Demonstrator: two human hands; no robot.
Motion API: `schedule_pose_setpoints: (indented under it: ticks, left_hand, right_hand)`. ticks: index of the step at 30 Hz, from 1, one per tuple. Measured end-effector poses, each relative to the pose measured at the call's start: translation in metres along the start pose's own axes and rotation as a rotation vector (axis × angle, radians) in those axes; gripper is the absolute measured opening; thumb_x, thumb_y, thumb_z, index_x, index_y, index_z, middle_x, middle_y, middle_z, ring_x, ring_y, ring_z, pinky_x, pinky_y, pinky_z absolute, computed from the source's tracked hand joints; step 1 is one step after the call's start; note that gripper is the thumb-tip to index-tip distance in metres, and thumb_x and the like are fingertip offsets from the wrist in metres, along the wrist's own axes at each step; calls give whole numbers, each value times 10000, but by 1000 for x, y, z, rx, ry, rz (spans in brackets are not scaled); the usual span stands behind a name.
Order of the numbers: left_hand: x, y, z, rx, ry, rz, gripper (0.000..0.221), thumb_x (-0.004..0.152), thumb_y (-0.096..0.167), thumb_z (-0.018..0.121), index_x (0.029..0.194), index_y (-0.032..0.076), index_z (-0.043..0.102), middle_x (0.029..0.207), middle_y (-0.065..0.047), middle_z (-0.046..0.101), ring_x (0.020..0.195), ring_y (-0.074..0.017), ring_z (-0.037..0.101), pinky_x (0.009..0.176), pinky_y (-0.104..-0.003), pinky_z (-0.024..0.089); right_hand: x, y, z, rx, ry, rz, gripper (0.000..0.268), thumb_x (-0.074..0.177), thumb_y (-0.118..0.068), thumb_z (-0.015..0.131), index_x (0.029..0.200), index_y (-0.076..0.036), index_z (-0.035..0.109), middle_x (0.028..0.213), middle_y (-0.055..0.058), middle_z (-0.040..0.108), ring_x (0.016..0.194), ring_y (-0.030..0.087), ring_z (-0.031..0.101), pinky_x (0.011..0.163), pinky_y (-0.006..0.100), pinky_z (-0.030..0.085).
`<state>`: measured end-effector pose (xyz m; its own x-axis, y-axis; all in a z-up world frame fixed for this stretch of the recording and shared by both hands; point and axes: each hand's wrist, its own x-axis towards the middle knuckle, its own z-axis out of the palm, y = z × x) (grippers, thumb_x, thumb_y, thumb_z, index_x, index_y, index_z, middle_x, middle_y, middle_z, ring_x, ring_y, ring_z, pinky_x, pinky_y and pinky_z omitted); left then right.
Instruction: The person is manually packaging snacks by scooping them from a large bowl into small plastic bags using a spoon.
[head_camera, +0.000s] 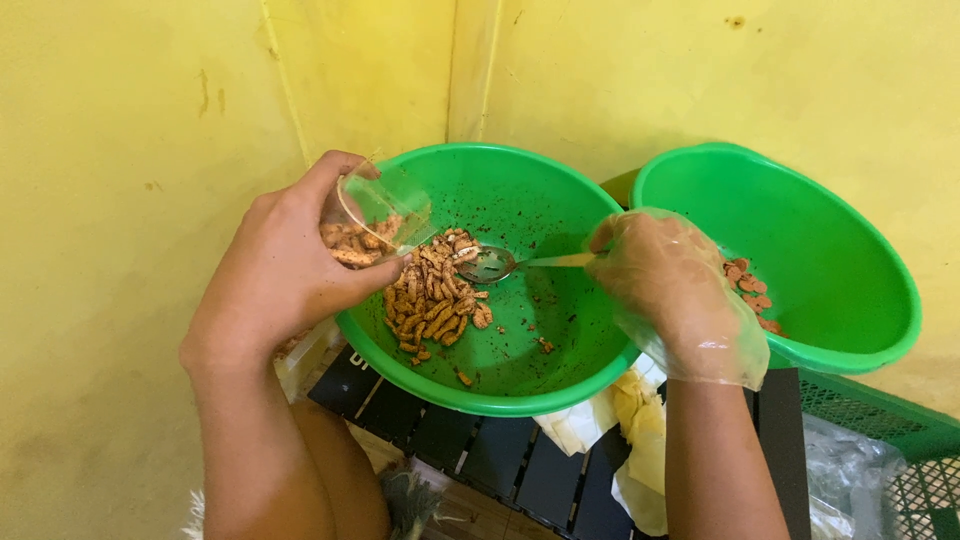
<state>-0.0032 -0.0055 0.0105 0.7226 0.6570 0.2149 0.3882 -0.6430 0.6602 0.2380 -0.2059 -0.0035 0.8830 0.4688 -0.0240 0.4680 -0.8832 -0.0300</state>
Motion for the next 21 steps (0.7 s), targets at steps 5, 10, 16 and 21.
schedule_pose_setpoints:
  ticks: [5,10,16,21]
  left_hand:
    - [0,0,-1,10,-14,-10,729,754,331,911,1429,284,641,1014,-32,749,858,-249,708,833,-430,512]
    - [-2,6,-2,-7,-18,-34,719,739,274,922,1404,279,652,899,-39,767,794,-219,713,771,-412,523]
    - [0,17,6,54,137,138,856,727,299,978,1499,206,619,1012,-62,821,841,-243,799,803,-453,606]
    - [3,59,9,6,227,393,741,786,324,988,1393,185,586,1019,-28,843,835,-202,861,699,-409,724]
  right_hand:
    - [-8,1,3,-87,-18,-63,416,859,-335,755,1245,-465,837,1239,86,810,1204,389,748,985,547,576]
    - [-17,1,-21,-38,-28,-103,426,933,-416,739,1354,-431,796,1348,80,790,1322,352,707,1083,543,568]
    - [-23,18,-35,473,147,-373,237,999,-283,782,1222,-233,844,1196,-28,876,973,125,823,975,336,628]
    - [-40,11,-44,703,476,-716,218,1113,-178,690,1319,-114,721,1271,109,804,1062,206,784,896,368,653]
